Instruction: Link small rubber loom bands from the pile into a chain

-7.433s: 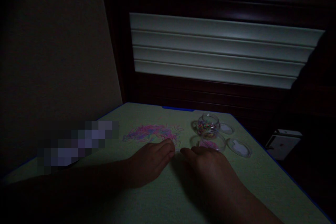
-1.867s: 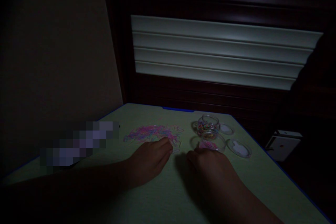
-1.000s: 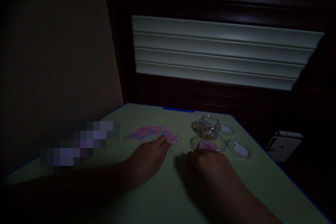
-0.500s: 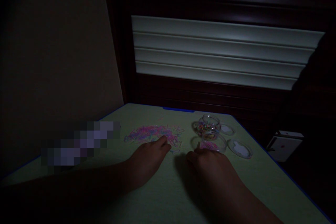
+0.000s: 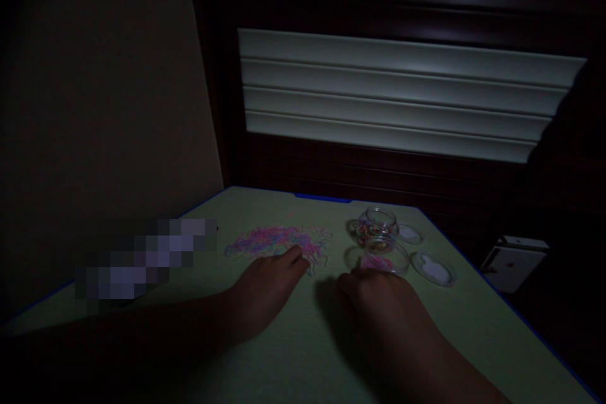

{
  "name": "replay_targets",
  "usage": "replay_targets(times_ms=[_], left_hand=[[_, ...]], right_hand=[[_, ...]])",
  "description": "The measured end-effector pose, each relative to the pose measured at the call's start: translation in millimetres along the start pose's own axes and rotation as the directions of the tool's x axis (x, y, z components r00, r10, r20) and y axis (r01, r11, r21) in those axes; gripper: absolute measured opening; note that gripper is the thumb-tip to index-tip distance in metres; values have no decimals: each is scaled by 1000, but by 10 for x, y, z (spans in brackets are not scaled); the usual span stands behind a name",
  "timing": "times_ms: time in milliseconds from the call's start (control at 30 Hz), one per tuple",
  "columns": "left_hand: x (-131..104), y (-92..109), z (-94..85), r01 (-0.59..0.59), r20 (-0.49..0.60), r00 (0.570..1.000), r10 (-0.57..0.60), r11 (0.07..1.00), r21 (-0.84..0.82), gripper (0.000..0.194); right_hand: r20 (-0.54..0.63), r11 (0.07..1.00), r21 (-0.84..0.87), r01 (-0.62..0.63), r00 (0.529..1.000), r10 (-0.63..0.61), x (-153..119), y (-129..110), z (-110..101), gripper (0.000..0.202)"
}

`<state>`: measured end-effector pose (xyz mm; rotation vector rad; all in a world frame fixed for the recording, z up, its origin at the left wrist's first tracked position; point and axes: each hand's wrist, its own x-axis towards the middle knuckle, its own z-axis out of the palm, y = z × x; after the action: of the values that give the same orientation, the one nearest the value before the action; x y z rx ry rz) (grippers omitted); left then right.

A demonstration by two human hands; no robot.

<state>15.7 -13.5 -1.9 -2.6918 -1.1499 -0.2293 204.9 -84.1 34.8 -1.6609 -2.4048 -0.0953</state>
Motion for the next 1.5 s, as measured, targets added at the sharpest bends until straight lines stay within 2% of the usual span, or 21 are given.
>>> replay_targets(times_ms=[267,433,700,1167,1333,1500], left_hand=[[5,6,4,14,9,1000,-15,999,42,26],[1,-14,-27,-31,3,1000,31,998,45,26],[22,-38,-34,-100,60,993,97,994,47,34],[13,-64,-19,-130,-8,991,130,991,22,30],[24,-33,4,-126,-64,990,126,992,12,20],[21,-5,-10,-170,-113,979,170,985,10,17]], right_hand=[[6,1000,2,-31,1000,31,7,-16,-14,20],[2,1000,-3,-14,1000,14,3,1,11,20],[-24,1000,17,3,1000,-2,-6,-5,7,19],[-22,1000,24,-7,1000,8,-5,-14,-15,18],[-11,1000,20,-9,1000,9,-6,-14,-23,18],[-12,1000,17,-18,1000,18,2,-30,-40,18]])
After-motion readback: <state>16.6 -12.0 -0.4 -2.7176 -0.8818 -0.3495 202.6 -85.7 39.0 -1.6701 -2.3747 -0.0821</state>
